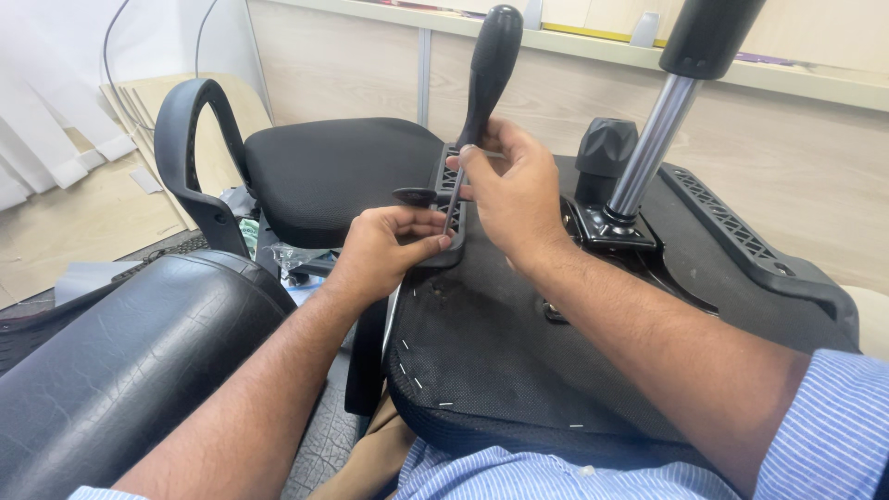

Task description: The person uses a screwdriver to remove screws from a black plastic frame attached to a chair seat. They detach the frame, set it aside, and continue removing additional screws from the seat base.

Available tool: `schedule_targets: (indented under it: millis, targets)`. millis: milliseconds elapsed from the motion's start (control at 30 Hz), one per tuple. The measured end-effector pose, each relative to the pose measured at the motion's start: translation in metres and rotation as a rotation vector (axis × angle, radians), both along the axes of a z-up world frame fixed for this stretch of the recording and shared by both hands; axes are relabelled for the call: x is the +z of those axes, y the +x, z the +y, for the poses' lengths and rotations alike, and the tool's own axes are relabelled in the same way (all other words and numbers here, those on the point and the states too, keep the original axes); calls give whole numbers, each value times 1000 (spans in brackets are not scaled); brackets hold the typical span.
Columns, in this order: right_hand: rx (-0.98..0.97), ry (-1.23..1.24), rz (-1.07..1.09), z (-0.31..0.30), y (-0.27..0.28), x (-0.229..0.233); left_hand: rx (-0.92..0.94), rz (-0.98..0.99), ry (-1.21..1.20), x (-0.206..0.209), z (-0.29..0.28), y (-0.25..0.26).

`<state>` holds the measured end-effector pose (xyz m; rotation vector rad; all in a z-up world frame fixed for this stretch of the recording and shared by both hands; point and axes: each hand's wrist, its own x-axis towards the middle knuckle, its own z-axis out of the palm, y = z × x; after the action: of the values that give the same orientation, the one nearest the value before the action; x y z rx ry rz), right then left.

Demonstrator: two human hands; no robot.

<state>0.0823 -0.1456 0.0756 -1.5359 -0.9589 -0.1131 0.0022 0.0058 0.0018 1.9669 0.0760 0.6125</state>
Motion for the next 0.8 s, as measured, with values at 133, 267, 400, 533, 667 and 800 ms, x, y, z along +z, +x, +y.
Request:
schedule_targets:
  millis: [133,267,400,533,667,800]
  targets:
    - [-38,-29,-13,1,-3,1,53,9,50,1,-2,0]
    - [-67,-72,-33,0,-4,3,55,-2,56,0,-2,0]
    - [-32,-40,-46,1,-1,3,39,-32,71,-3,1,0]
    - [2,-32,-41,1,4,1,-5,-13,87,-2,6,0]
    - [15,-37,-29,0,7,1,-1,52,69,0,7,-1]
    - [-1,-39,-46,1,4,2,37,49,83,1,7,-2]
